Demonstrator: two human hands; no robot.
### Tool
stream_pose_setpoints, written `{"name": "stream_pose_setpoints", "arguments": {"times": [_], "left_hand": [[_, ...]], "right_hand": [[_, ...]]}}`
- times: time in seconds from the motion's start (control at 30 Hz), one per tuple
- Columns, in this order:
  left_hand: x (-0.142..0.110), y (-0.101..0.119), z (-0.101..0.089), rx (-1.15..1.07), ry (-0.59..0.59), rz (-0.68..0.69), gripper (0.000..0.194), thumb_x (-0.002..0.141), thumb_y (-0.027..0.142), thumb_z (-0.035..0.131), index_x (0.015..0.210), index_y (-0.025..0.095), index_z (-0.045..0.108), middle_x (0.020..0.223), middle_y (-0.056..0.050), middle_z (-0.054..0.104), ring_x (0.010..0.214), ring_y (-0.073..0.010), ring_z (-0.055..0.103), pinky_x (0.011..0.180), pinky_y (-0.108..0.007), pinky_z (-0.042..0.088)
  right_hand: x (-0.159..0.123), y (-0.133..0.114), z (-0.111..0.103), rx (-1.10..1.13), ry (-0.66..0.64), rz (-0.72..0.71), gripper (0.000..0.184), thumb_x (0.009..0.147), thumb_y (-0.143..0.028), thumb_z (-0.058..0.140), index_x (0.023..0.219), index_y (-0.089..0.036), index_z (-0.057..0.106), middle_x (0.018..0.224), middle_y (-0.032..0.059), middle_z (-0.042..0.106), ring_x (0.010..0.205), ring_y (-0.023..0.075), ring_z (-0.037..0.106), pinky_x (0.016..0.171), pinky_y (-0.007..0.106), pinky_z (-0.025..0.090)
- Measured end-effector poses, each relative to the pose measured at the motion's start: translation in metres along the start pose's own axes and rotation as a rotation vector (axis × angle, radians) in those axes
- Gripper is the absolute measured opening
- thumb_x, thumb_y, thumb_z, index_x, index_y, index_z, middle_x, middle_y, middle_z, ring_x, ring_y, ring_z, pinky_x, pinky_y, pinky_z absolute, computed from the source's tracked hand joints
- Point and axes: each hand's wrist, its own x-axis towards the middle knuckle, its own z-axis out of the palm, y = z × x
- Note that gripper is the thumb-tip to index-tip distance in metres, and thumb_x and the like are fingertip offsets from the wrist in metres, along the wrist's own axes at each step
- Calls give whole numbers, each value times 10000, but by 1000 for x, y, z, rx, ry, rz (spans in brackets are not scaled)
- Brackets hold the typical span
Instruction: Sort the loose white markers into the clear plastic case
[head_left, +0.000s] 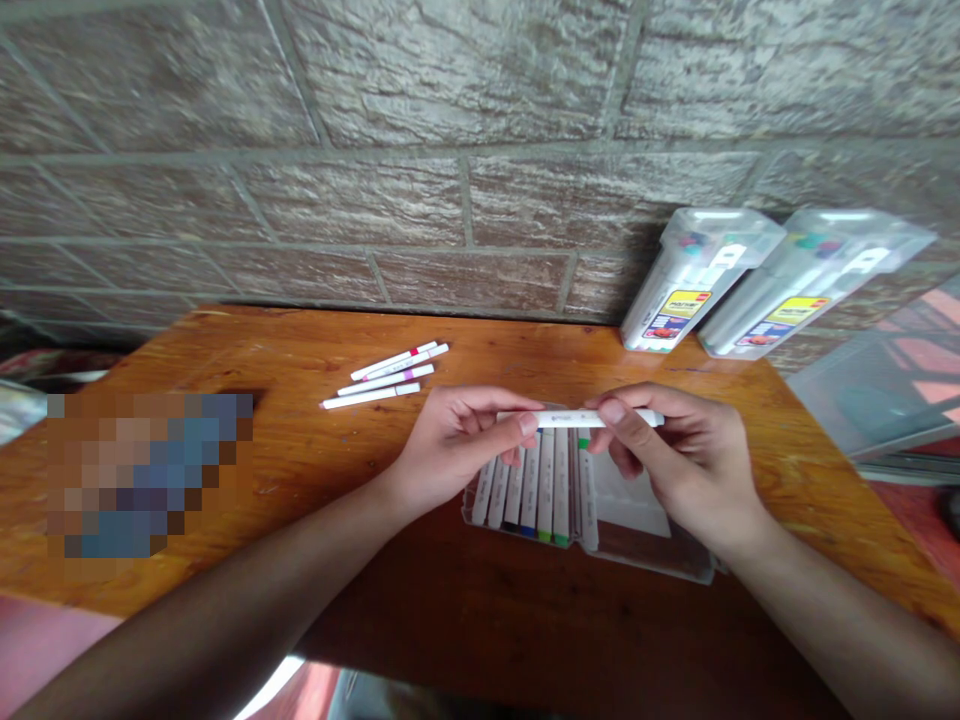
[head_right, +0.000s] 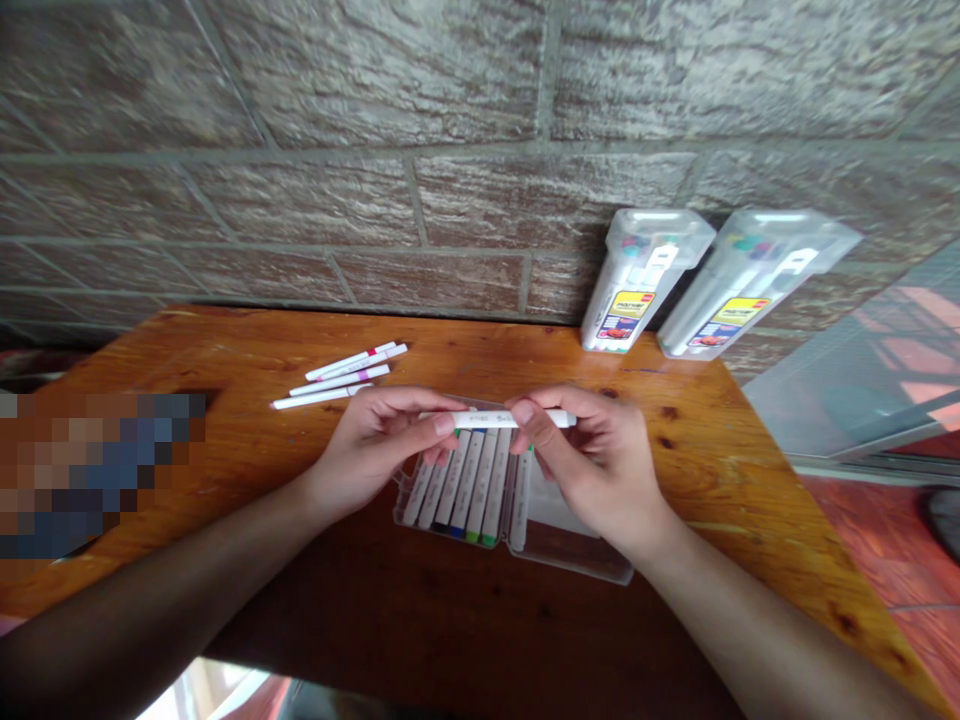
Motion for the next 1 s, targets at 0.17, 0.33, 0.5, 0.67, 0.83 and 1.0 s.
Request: {"name": "stream_pose_setpoints", "arguments": {"times": [0.17,0.33,0.5,0.67,0.83,1.0], "left_hand": [[1,-2,0,-6,14,27,138,812,181,894,947,172,863,754,-27,805,562,-69,664,548,-142,555],[1,-7,-3,26,36,12,117,875,265,858,945,171,858,773,-33,810,556,-69,665,558,-157,553],[2,-5,-1,20,33,22,108,851,252,874,900,159,850,747,-32,801,551,-73,659,545,-158,560],[1,0,4,-14,37,25,115,775,187,913,868,156,854,703,-25,788,532,-78,652,514,-155,569],[-2,0,6,70,60,17,131,772,236,916,867,163,864,703,-37,788,518,-97,652,493,-180,573],[-5,-4,7,196,23,58,144,816,253,877,921,155,867,757,-66,809,537,-118,673,507,-201,565]], "right_hand": [[0,-2,2,28,-15,-5,154,974,-354,765,903,-229,820,667,-1,749,426,73,510,400,188,396],[0,-3,3,19,-12,-19,135,970,-332,770,909,-223,820,663,-5,749,424,70,507,397,183,400],[-1,-2,2,-16,-14,-55,108,965,-291,772,896,-227,824,673,-15,761,430,64,516,400,179,403],[1,-2,5,-97,21,-115,66,844,-210,877,894,-238,844,779,1,832,552,111,697,508,190,544],[-1,1,5,-157,3,-160,124,797,-235,924,894,-230,845,850,25,854,675,173,785,625,240,626],[-4,0,6,-253,-31,-230,110,816,-229,912,887,-211,830,828,30,837,677,166,768,631,239,602]]}}
